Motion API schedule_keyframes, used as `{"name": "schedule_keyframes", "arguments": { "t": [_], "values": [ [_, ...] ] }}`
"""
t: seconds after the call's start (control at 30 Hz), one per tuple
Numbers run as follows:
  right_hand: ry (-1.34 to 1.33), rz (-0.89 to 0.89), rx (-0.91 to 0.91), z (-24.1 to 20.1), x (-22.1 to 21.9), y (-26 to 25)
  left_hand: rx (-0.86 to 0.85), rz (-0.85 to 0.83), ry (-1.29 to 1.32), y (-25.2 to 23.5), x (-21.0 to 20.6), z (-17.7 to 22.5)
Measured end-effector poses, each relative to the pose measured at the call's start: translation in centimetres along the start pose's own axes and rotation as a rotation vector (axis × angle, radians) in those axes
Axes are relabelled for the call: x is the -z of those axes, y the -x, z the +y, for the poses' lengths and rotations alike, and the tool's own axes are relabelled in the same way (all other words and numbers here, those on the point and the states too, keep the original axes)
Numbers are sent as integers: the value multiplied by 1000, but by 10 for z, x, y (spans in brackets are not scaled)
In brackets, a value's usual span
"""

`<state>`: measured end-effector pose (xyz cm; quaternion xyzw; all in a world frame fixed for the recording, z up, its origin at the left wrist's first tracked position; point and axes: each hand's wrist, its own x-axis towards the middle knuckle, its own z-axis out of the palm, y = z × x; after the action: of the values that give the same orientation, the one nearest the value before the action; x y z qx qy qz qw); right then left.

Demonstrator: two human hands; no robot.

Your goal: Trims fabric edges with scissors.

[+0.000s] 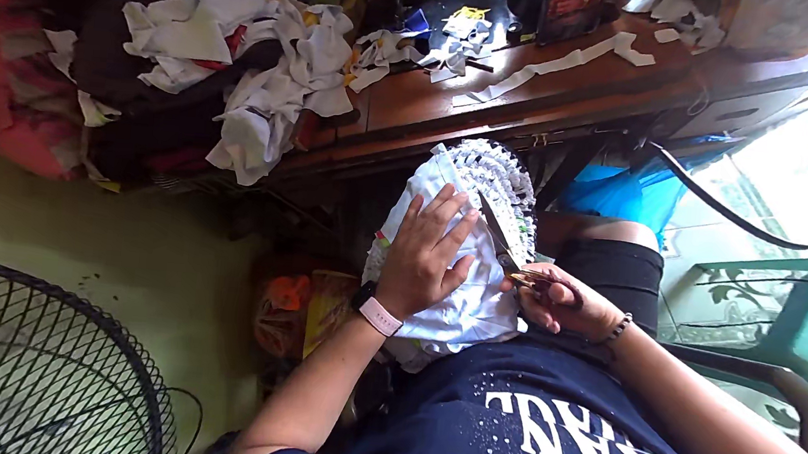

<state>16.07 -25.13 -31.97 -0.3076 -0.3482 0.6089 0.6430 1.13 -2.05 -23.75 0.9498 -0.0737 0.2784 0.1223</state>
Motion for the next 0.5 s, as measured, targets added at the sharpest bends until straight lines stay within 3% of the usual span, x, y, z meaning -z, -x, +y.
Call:
{"name": "schedule_keyframes", "arguments": {
  "t": [0.5],
  "values": [
    [-30,-13,13,0,-2,-2,-11,21,-20,1,-11,-5]
  ]
}}
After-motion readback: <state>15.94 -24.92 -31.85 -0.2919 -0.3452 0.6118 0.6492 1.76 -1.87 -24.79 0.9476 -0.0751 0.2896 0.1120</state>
